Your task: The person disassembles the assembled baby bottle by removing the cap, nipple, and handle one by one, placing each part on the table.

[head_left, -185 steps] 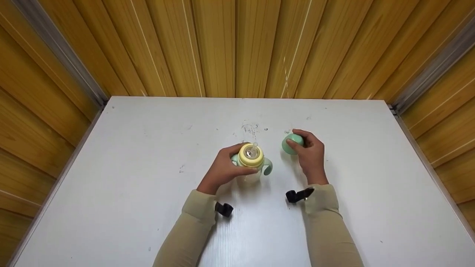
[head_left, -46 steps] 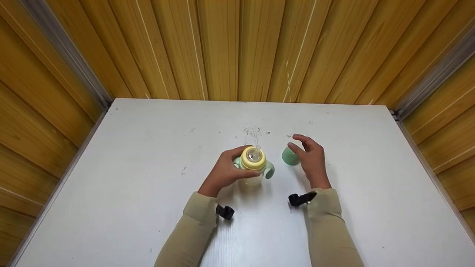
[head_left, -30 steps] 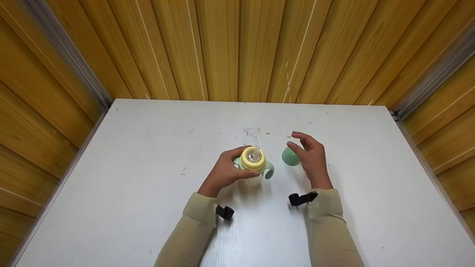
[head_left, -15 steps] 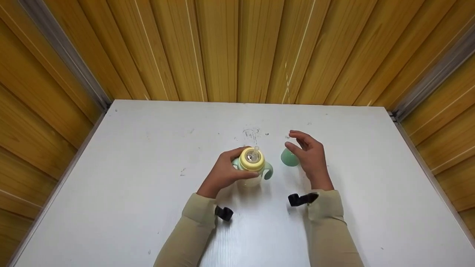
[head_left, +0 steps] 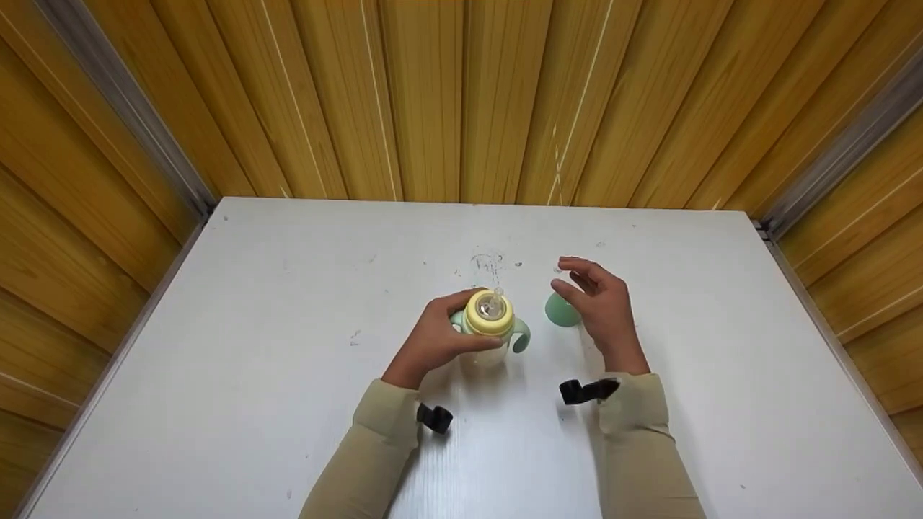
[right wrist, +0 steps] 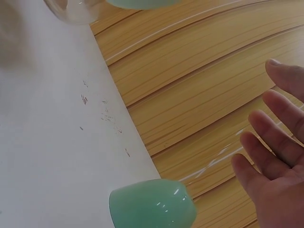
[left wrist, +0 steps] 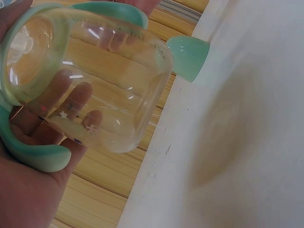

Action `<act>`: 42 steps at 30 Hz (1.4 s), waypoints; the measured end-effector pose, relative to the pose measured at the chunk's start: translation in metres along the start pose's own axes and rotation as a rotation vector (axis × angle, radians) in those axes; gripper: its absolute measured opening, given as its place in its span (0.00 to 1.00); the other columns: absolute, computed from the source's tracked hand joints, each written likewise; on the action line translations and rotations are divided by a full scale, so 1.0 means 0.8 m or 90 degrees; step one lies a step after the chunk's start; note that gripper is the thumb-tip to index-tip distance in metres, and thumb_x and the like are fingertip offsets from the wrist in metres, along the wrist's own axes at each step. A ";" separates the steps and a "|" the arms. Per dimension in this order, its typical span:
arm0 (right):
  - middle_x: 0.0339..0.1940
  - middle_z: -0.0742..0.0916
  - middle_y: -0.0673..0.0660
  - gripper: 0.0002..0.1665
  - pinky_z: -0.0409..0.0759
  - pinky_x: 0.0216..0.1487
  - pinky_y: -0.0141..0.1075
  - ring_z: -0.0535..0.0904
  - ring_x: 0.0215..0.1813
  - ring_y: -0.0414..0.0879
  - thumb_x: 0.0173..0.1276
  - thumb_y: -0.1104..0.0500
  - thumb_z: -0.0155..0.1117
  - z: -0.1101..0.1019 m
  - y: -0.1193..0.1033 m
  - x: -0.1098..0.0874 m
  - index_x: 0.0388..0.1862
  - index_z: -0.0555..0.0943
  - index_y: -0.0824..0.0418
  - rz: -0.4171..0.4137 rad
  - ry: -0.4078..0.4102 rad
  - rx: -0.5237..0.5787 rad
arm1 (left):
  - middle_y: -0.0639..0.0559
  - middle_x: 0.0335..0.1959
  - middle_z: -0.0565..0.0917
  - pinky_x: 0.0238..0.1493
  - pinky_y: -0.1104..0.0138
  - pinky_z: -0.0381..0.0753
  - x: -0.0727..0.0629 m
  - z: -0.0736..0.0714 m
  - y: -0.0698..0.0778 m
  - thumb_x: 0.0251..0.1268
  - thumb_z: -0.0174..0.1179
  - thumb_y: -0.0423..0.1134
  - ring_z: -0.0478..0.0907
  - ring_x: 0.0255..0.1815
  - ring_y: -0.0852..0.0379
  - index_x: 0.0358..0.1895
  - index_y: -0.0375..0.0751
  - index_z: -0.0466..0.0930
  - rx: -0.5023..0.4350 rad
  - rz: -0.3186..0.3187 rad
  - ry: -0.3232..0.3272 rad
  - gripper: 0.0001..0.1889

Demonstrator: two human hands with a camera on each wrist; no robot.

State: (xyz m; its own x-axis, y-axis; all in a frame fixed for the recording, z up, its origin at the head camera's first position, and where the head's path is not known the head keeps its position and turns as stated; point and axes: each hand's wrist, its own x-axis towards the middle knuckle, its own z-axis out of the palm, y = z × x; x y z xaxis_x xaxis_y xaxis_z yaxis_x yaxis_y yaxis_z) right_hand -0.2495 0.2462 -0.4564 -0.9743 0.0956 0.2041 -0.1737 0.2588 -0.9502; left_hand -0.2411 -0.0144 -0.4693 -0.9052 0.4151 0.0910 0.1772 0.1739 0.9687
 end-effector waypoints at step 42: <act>0.54 0.84 0.54 0.20 0.74 0.65 0.39 0.79 0.59 0.42 0.60 0.57 0.72 0.005 -0.024 -0.005 0.51 0.83 0.60 -0.058 -0.049 0.039 | 0.67 0.55 0.81 0.65 0.54 0.70 0.003 0.000 0.002 0.35 0.79 0.55 0.76 0.57 0.61 0.59 0.65 0.78 0.023 -0.018 0.011 0.38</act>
State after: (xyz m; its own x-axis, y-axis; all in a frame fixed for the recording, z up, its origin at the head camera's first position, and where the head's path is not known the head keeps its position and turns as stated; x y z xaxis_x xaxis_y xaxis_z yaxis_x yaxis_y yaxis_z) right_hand -0.2429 0.2371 -0.4403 -0.9618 0.0004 0.2737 -0.2679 0.2032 -0.9418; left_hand -0.2428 -0.0133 -0.4674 -0.9168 0.3937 0.0679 0.1650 0.2184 0.9618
